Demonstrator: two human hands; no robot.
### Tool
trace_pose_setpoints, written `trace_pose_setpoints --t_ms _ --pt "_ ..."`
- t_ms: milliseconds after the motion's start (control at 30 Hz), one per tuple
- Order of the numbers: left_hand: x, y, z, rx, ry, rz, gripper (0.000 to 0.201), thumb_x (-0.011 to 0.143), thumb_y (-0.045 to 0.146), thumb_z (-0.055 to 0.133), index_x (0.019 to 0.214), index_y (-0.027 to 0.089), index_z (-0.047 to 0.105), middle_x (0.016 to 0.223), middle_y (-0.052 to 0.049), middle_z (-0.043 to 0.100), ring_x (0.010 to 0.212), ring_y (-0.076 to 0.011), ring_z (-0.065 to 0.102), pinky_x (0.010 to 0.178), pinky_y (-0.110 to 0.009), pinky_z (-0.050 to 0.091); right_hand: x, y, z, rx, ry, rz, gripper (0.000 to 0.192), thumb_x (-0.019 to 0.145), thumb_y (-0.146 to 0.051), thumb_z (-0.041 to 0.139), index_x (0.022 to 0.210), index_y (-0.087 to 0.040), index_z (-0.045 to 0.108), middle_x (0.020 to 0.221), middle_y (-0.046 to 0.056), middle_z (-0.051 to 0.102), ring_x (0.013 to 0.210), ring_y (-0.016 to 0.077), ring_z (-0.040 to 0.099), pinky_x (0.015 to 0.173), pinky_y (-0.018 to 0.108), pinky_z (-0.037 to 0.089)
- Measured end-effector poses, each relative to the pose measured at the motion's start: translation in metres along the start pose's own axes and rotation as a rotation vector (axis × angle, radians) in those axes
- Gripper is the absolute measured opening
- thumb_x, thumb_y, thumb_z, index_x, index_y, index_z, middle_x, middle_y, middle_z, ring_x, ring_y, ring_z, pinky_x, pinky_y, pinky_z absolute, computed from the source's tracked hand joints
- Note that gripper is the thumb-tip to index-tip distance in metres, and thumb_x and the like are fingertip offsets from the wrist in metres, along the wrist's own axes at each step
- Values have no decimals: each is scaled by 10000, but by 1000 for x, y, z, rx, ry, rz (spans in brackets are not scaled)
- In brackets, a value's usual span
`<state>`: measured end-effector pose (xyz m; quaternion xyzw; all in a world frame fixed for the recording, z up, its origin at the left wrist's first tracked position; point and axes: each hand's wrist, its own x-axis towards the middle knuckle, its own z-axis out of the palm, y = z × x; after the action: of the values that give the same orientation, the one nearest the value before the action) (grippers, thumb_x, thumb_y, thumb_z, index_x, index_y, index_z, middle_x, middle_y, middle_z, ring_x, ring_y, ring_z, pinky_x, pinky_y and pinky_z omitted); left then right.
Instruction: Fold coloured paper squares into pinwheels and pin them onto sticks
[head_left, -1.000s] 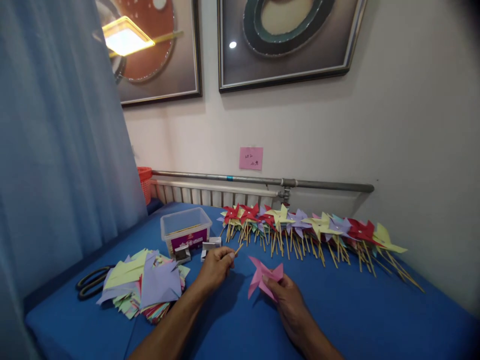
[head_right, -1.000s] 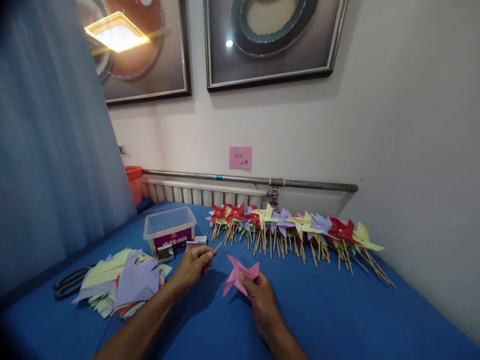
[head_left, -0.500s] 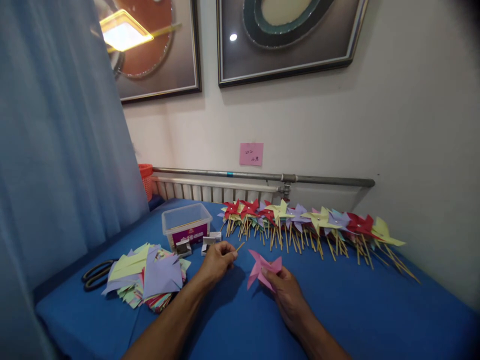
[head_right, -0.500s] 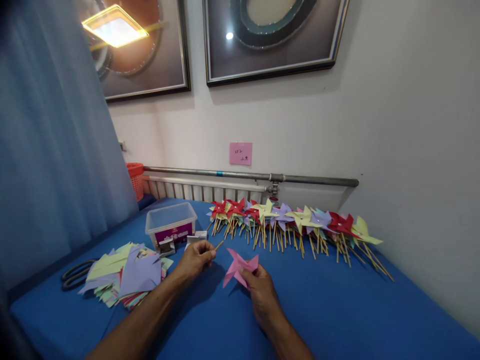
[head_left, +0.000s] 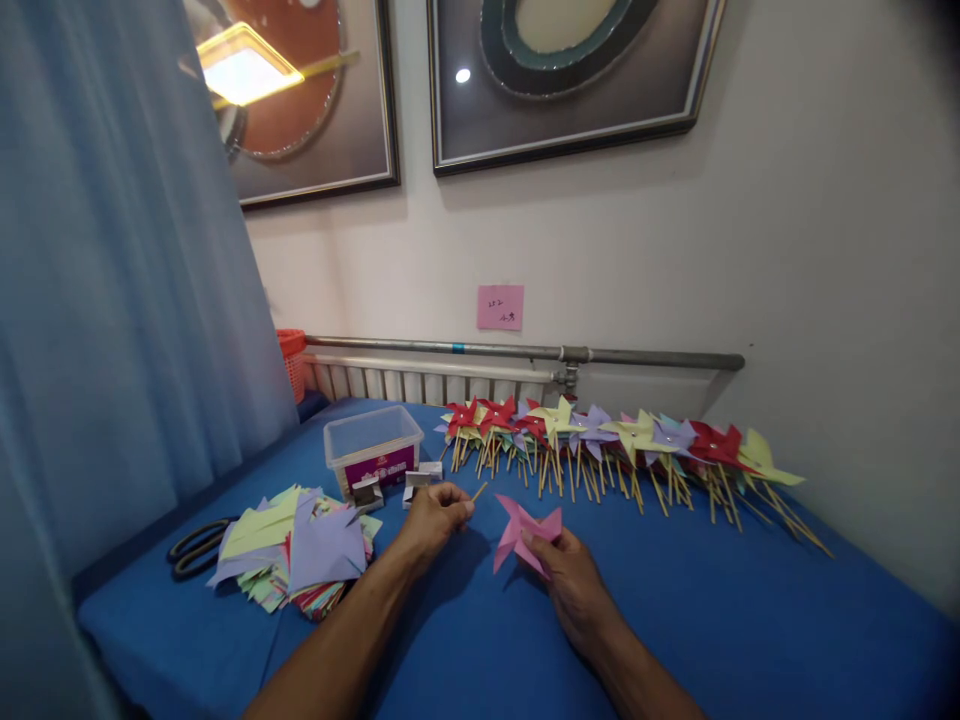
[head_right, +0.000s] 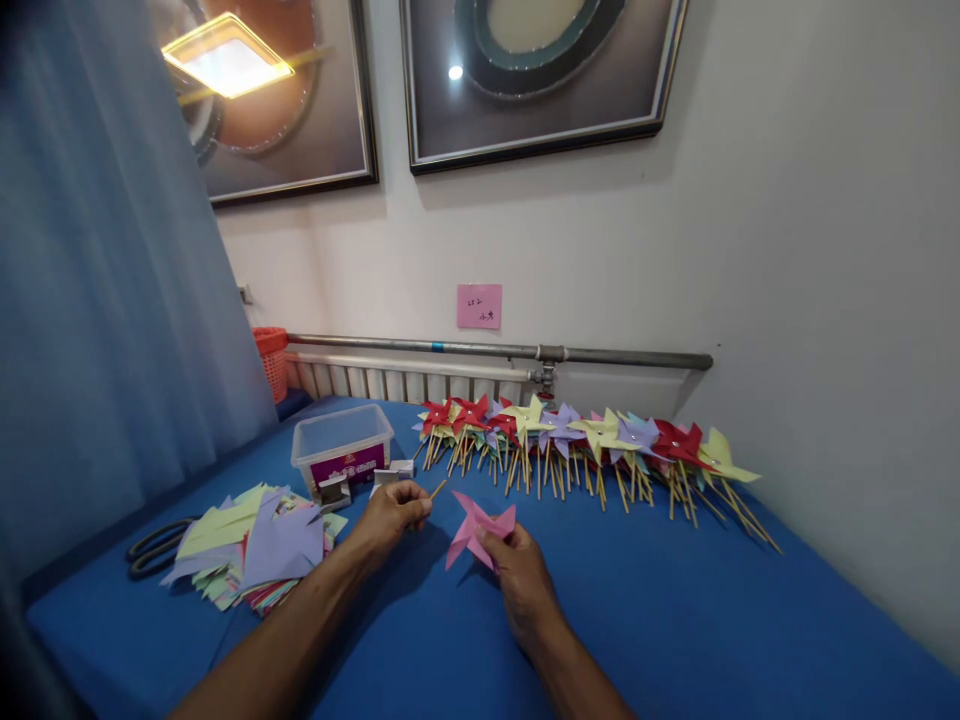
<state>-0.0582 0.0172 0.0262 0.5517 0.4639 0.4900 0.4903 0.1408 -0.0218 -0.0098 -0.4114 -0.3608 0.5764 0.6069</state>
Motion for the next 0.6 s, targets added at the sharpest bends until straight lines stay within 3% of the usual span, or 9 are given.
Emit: trace_pose_setpoints --t_ms 200,333,600 --pt "1 -6 2 141 -22 -19 211 685 357 709 631 177 613 541 32 531 495 -105 433 522 -245 284 -1 -2 2 1 -1 -7 398 606 -398 910 895 -167 764 773 38 766 731 213 693 748 346 539" --pt "-5 -12 10 302 -121 -2 123 712 276 661 660 165 657 550 35 529 518 -108 411 523 -251 275 -1 -1 1 -22 -1 -2 416 599 -414 910 900 -169 760 791 36 763 734 204 681 745 338 524" --pt "-14 -19 26 194 -237 -58 128 700 296 635 668 172 643 540 47 504 487 -91 350 501 -242 249 13 14 -4 -82 12 -23 459 524 -431 925 859 -174 745 747 21 736 702 196 657 720 328 507"
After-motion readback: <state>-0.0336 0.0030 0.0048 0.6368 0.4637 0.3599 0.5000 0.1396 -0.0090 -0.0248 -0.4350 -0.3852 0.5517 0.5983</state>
